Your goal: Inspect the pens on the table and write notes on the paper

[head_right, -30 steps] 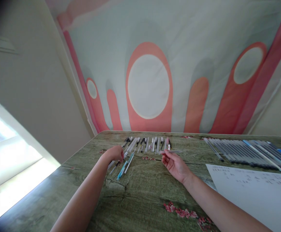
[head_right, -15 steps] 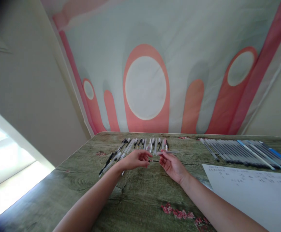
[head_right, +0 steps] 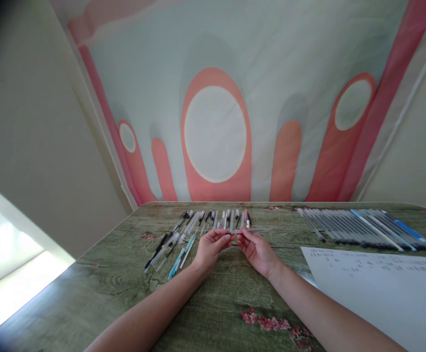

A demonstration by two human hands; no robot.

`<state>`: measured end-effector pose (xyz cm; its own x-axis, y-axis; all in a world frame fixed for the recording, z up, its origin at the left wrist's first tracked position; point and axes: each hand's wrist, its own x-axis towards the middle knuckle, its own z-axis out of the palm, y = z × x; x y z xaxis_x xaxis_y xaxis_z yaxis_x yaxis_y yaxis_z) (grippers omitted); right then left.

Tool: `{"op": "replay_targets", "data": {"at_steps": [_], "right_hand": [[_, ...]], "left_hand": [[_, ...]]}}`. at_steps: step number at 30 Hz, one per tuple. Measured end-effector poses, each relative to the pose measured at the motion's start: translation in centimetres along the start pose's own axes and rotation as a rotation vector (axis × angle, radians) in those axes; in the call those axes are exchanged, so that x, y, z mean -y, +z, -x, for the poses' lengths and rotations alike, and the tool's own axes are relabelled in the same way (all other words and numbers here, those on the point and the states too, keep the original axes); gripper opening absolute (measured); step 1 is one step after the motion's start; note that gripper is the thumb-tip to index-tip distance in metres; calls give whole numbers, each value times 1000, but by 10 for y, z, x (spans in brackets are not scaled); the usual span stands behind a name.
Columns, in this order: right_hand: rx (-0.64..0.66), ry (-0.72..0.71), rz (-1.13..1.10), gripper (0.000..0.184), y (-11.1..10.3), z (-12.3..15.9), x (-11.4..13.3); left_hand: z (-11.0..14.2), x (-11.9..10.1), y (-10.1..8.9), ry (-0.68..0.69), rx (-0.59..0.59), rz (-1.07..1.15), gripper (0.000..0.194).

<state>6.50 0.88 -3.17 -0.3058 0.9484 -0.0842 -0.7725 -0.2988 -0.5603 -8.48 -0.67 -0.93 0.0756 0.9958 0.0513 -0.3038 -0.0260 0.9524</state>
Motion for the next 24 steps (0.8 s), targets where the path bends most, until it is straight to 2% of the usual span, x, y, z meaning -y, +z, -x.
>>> {"op": "replay_targets", "data": {"at_steps": [9, 24], "right_hand": [[3, -17, 34, 10, 0, -1, -3], [26, -62, 115, 15, 5, 3, -4]], "left_hand": [[0, 3, 0, 98, -33, -112, 30], [-1, 2, -2, 125, -63, -231, 28]]}}
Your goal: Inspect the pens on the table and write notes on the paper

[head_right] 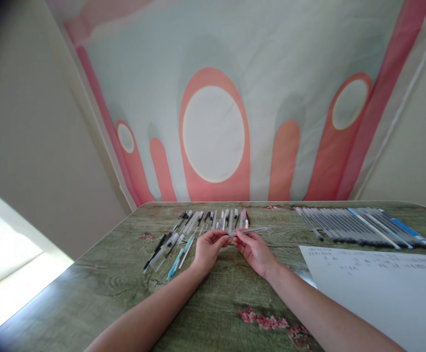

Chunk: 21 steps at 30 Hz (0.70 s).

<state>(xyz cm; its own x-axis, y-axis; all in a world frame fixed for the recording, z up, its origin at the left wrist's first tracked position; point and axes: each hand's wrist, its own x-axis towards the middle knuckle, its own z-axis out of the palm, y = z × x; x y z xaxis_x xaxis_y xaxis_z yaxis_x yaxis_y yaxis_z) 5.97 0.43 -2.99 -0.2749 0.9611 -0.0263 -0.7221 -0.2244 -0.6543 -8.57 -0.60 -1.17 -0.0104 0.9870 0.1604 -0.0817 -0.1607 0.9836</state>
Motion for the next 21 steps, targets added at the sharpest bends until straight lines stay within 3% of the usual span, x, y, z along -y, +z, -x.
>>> {"op": "replay_targets", "data": {"at_steps": [21], "right_hand": [[-49, -17, 19, 16, -1, 0, -1]], "left_hand": [[-2, 5, -5, 32, -9, -90, 26]]}}
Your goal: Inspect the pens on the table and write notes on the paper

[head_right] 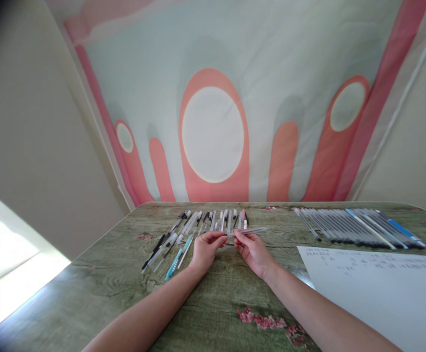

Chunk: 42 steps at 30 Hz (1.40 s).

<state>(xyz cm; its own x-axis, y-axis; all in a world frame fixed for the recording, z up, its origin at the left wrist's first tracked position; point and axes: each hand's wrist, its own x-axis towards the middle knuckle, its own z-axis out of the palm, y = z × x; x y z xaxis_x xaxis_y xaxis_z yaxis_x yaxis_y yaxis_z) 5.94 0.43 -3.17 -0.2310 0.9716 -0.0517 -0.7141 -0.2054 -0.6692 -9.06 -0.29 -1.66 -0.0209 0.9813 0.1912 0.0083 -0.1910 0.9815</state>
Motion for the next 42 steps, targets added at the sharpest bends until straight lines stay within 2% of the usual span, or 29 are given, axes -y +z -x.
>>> {"op": "replay_targets", "data": {"at_steps": [15, 24, 29, 35, 42], "right_hand": [[-5, 21, 63, 10, 1, -1, -1], [7, 12, 48, 18, 0, 0, 1], [19, 18, 84, 14, 1, 1, 1], [4, -9, 154, 17, 6, 3, 2], [-9, -2, 151, 19, 6, 3, 1]], "left_hand": [[0, 1, -3, 23, 6, -29, 27], [2, 1, 0, 50, 34, -23, 30], [2, 1, -3, 67, 34, -73, 30], [2, 3, -4, 136, 62, -154, 26], [10, -5, -2, 329, 55, -337, 20]]}}
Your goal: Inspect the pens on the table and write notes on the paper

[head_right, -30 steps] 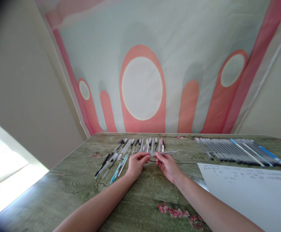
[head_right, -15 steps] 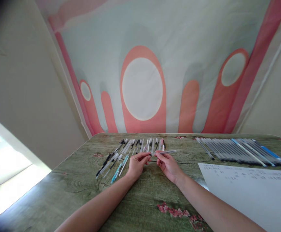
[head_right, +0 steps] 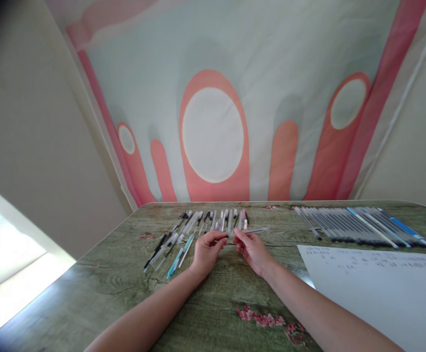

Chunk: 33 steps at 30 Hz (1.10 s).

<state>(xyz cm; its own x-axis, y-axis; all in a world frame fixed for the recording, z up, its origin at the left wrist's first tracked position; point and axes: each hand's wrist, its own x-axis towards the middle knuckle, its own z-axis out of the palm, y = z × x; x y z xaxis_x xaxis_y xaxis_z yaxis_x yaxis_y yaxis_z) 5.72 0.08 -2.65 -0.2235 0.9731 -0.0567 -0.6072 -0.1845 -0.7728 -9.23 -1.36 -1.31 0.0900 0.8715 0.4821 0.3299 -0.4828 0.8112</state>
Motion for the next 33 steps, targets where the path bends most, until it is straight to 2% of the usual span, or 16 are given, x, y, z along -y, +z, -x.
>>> {"op": "replay_targets", "data": {"at_steps": [4, 6, 10, 13, 18, 22, 28, 33], "right_hand": [[-7, -7, -2, 17, -1, -1, -1], [-9, -8, -4, 17, -1, -1, -1], [-22, -9, -9, 17, -1, -2, -2], [-28, -14, -6, 17, -1, -2, -2], [7, -39, 54, 18, 1, 0, -3], [17, -61, 86, 19, 1, 2, -2], [-3, -77, 97, 20, 1, 2, -2], [-1, -80, 98, 20, 2, 2, -2]], "left_hand": [[0, -7, -2, 85, -9, -50, 17], [-1, -8, -1, 54, 2, -28, 19], [-1, -5, 2, -70, -3, 22, 38], [0, -5, 2, -98, -6, -61, 29], [1, -3, -2, -86, -16, -189, 33], [0, -1, -1, -93, -3, -127, 32], [0, 4, 2, -215, 27, -4, 41], [-1, 2, 1, -155, 39, -95, 38]]}}
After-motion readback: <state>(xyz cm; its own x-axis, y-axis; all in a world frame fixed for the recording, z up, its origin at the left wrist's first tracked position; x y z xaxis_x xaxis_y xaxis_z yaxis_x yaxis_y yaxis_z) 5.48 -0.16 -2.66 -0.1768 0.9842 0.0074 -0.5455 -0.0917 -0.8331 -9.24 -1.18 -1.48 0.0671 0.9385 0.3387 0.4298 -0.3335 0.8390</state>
